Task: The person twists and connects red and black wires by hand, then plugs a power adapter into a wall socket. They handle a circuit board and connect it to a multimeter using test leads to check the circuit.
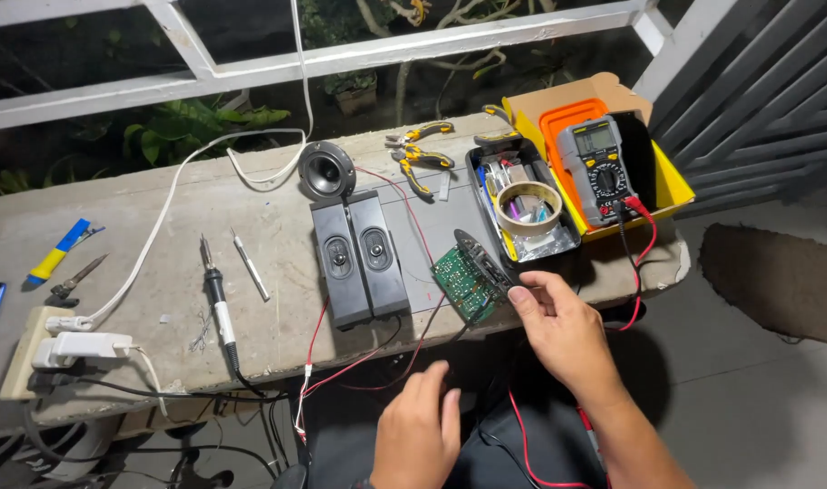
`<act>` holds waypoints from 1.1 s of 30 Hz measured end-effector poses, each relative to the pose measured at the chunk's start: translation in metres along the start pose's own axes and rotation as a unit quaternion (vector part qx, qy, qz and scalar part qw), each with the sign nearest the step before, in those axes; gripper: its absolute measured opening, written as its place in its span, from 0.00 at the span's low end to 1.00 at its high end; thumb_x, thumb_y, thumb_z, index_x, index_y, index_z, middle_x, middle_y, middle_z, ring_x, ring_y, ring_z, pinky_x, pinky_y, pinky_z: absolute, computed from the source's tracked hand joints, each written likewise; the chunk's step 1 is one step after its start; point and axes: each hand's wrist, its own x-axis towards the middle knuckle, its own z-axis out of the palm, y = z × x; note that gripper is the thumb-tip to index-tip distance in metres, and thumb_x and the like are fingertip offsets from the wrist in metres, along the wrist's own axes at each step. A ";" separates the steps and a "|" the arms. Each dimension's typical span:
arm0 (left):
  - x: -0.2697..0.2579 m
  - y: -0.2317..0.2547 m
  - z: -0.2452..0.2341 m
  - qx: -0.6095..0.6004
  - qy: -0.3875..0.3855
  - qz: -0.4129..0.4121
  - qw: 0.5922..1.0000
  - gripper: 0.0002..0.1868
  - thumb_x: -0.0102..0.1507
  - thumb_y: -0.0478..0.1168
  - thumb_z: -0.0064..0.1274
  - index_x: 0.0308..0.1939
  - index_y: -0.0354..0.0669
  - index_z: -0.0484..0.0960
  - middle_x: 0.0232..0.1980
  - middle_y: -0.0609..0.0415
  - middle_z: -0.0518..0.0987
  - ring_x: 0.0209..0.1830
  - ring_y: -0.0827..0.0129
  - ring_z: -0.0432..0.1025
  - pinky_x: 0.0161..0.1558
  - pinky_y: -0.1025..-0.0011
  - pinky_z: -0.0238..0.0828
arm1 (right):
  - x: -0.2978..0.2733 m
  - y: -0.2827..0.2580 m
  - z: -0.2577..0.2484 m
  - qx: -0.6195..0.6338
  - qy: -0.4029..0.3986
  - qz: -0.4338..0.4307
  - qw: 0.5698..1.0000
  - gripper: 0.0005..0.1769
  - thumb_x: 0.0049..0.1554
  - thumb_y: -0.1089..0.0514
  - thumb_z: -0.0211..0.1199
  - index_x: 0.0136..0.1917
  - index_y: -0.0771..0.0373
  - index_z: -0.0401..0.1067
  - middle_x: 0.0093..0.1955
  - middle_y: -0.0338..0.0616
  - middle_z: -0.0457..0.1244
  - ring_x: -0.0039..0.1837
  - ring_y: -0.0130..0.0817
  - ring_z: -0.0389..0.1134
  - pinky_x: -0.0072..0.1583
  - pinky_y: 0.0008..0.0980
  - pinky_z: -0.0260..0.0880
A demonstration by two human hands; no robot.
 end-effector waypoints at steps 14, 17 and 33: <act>0.044 0.008 0.021 0.081 0.112 0.038 0.990 0.07 0.73 0.43 0.60 0.41 0.53 0.80 0.27 0.57 0.74 0.21 0.53 0.71 0.23 0.54 0.68 | 0.002 0.007 0.005 0.027 0.013 -0.012 0.999 0.23 0.61 0.44 0.77 0.66 0.52 0.84 0.55 0.37 0.80 0.56 0.26 0.81 0.65 0.27 0.81; 0.046 0.026 0.005 0.046 0.109 0.048 0.992 0.09 0.71 0.41 0.61 0.37 0.51 0.78 0.31 0.54 0.72 0.25 0.50 0.70 0.29 0.53 0.69 | 0.002 0.008 0.006 0.042 0.015 -0.013 0.999 0.23 0.61 0.46 0.77 0.66 0.55 0.84 0.55 0.39 0.81 0.59 0.26 0.82 0.66 0.27 0.82; 0.030 0.034 0.028 -0.019 0.034 0.076 0.996 0.25 0.69 0.35 0.58 0.71 0.37 0.83 0.40 0.49 0.80 0.36 0.50 0.74 0.37 0.53 0.76 | 0.002 0.004 0.006 0.083 0.018 0.006 0.996 0.20 0.61 0.51 0.78 0.65 0.58 0.84 0.55 0.42 0.81 0.59 0.26 0.81 0.67 0.26 0.82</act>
